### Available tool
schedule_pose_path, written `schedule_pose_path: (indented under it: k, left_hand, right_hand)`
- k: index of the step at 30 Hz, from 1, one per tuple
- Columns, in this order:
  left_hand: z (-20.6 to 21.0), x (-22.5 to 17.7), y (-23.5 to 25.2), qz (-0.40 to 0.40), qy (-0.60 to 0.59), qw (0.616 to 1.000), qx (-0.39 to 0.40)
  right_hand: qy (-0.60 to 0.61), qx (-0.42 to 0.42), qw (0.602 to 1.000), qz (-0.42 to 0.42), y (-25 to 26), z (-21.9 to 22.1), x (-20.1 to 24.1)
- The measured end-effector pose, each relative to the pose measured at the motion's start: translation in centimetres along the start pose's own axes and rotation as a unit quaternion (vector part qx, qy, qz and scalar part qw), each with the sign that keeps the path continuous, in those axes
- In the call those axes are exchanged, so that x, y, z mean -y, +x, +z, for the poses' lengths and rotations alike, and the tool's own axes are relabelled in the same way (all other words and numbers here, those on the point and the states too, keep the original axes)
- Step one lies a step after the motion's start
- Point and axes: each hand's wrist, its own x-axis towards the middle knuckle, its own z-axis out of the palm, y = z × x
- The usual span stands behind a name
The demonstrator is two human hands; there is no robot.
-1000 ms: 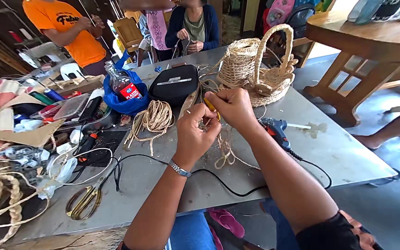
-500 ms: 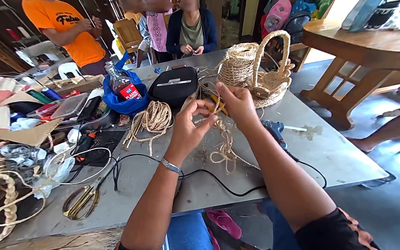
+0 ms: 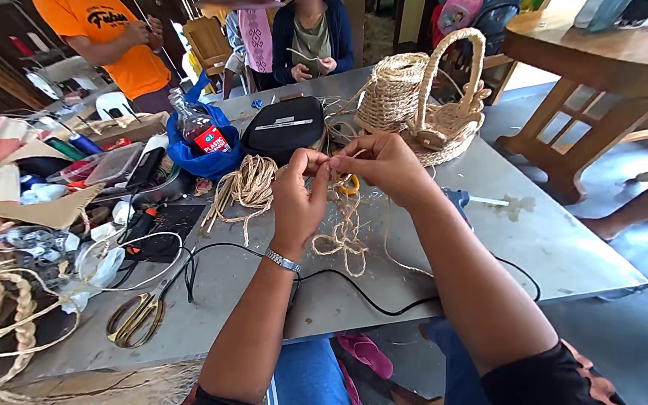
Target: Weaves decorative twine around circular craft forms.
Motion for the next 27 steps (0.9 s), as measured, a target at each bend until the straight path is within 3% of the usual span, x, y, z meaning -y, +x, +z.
schedule_pose_path:
  k: [9, 17, 20, 23, 25, 27]
  left_hand:
    - [0.0, 0.0, -0.1, 0.013, 0.067, 0.997, -0.023]
    - [0.0, 0.8, 0.1, -0.043, -0.003, 0.999, -0.01]
    - [-0.6, 1.3, 0.8, -0.038, -0.041, 0.998, 0.006]
    - [-1.6, 3.0, 1.9, -0.114, -0.1, 0.987, -0.043]
    - [-1.4, 3.5, 1.8, -0.22, -0.168, 0.957, -0.091]
    - [-0.8, 2.7, 1.2, -0.305, -0.237, 0.919, -0.086]
  right_hand:
    - [-0.059, 0.056, 0.995, -0.062, -0.2, 0.3, 0.0]
    - [-0.119, 0.081, 0.987, -0.077, 0.0, 0.1, -0.7]
    - [-0.064, 0.058, 0.995, -0.056, 0.2, -0.2, -0.6]
    - [0.047, -0.009, 0.999, -0.016, 0.4, -0.7, -0.5]
    - [0.131, -0.046, 0.99, 0.006, 0.5, -0.9, -0.4]
    - [0.19, -0.074, 0.979, 0.018, 0.6, -1.0, -0.3]
